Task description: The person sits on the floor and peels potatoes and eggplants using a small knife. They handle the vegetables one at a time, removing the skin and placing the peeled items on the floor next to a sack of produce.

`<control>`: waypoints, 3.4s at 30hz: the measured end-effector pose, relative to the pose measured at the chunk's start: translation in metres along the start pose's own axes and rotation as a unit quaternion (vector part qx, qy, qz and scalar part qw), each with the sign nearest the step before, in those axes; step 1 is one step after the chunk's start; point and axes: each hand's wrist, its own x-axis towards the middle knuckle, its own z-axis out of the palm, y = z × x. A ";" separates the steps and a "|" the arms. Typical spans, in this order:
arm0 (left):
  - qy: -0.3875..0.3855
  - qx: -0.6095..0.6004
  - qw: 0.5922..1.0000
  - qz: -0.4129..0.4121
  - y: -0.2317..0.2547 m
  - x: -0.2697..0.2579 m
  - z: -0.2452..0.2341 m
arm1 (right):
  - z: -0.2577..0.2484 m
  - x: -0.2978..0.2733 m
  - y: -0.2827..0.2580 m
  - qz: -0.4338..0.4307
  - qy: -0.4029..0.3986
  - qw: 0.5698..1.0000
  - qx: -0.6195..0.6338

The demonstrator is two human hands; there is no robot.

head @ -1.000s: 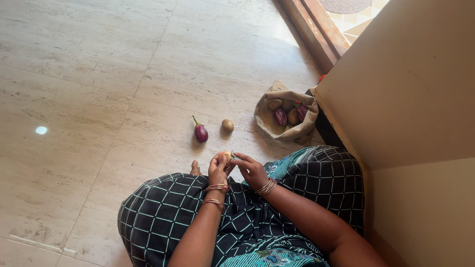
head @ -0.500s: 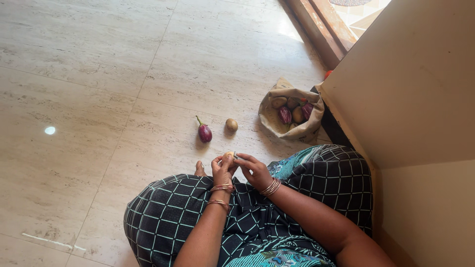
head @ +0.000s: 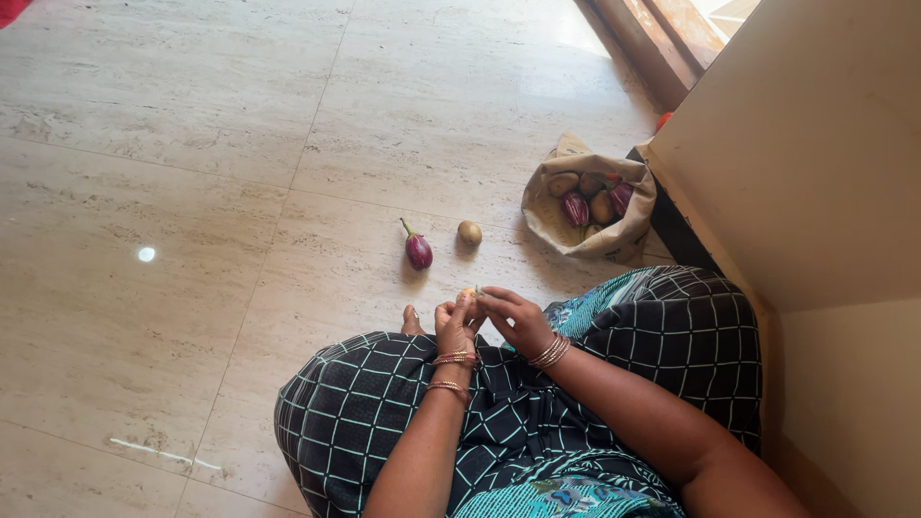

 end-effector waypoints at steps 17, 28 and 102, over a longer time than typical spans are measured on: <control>-0.010 0.034 0.999 -0.025 0.009 -0.016 0.016 | 0.011 0.000 0.039 0.133 0.025 0.964 0.227; -0.032 0.099 0.994 -0.016 0.013 -0.022 0.020 | 0.007 -0.005 0.023 0.040 0.023 0.997 0.063; -0.039 0.168 0.985 0.030 -0.004 -0.011 0.012 | 0.002 0.001 0.002 -0.056 0.032 0.998 0.012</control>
